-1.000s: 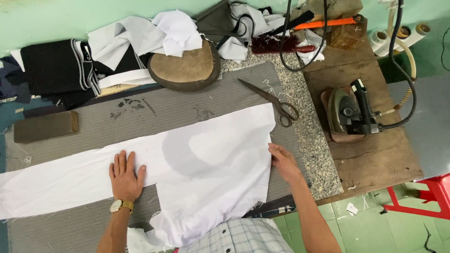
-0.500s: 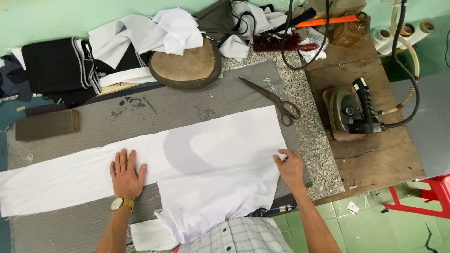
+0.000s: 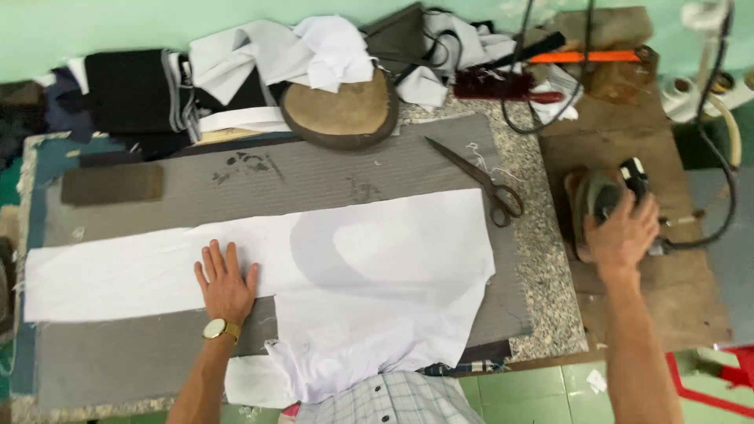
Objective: The person irons a large white fabric piece on a work table using a steam iron. They then use scissors to trim the edges of the fabric, fold it, and iron it again to smooth the folds.
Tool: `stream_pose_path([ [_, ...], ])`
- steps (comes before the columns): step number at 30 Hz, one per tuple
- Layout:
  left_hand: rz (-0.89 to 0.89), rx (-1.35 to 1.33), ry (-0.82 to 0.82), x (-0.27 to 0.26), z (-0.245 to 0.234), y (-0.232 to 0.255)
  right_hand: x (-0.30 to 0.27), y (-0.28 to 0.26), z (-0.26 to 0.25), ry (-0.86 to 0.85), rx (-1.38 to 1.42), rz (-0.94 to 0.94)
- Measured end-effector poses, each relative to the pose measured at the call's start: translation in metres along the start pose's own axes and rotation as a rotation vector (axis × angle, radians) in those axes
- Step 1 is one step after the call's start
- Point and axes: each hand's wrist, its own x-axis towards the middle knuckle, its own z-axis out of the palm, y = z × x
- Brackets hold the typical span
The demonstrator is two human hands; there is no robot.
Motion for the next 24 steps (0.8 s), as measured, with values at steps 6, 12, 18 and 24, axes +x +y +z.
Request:
stream_pose_path([
  [6,-0.319,-0.068,0.059,-0.045,-0.002,0.010,0.071,0.076,0.039,-0.041,-0.391,-0.037],
  [12,-0.403,-0.102,0.034,-0.061,-0.001,-0.011,0.092,0.061,0.035,-0.299,0.428,-0.015],
  [18,-0.362,-0.109,-0.057,-0.063,0.002,-0.016,0.130,0.160,0.075,-0.514,0.411,0.366],
  [24,-0.377,-0.152,-0.059,-0.060,0.005,-0.012,0.046,0.140,0.049,-0.535,0.301,0.678],
])
